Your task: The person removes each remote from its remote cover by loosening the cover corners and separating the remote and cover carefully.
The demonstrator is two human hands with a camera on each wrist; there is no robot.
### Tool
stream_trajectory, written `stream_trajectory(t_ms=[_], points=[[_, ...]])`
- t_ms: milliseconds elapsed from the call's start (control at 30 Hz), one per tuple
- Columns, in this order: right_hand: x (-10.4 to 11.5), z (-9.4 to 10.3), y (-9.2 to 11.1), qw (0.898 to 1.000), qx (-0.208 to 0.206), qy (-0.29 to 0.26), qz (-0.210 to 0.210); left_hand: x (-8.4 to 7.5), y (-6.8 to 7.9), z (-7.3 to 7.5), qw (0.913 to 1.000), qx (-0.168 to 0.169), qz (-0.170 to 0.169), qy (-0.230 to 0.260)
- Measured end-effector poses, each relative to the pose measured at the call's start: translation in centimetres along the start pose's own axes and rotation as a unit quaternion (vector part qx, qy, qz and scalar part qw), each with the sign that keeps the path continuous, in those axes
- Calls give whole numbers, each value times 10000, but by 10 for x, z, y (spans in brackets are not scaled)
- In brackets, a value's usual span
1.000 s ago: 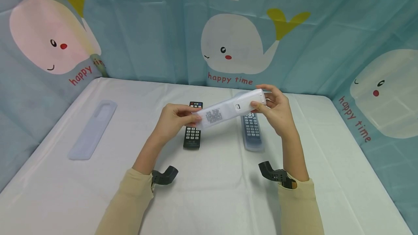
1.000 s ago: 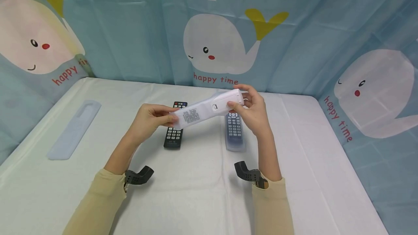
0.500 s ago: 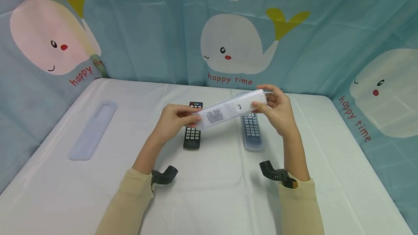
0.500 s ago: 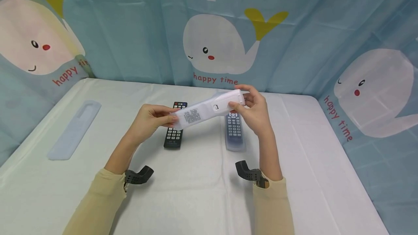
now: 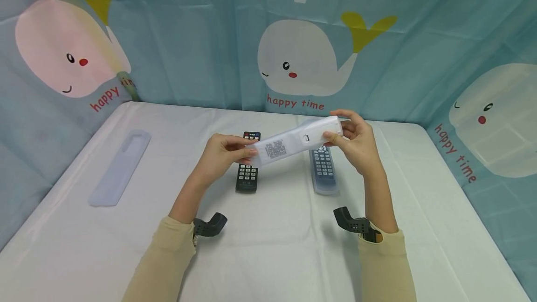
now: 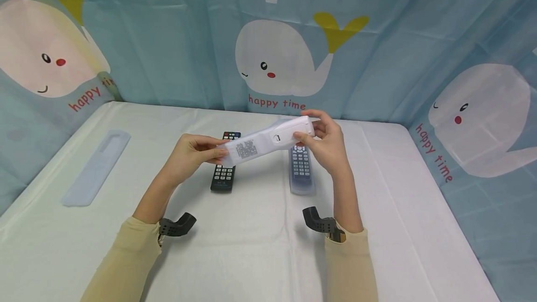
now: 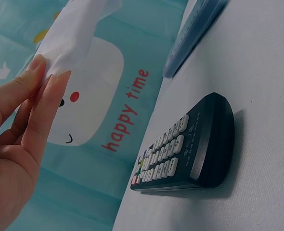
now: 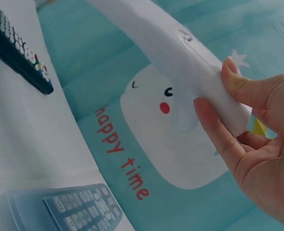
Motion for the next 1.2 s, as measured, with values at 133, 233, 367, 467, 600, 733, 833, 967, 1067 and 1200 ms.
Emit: stream_trajectory(t_ms=[133,233,367,467,600,733,833,967,1067,1200], points=[[0,0,0,10000,4,15,57,0,0,0,10000,17,-26,15],[0,1,1,10000,-12,22,82,0,1,1,10000,21,-39,15],[0,3,1,9999,-32,41,104,0,0,2,10000,-2,-12,7],[0,4,1,9999,-61,39,122,0,1,2,10000,1,-25,5],[1,5,1,9999,-79,32,149,0,1,1,10000,-3,-30,25],[0,8,1,9998,-96,39,178,1,1,3,10000,-25,31,36],[0,10,1,9997,-126,57,202,2,1,4,10000,-17,75,2],[0,12,2,9996,-154,99,204,2,2,5,9999,34,113,-44],[0,12,2,9997,-153,113,175,2,2,5,9999,52,136,-83],[0,13,2,9997,-151,118,166,4,2,6,9998,53,132,-115]])
Point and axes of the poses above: each hand's wrist, its own y-axis away from the middle knuckle, its own z-axis out of the back of the hand, x = y × z, the point moved 6 cm from there along -y, towards the middle knuckle, and after that the axes turned 10 degrees about -z, right-handed, at the moved point
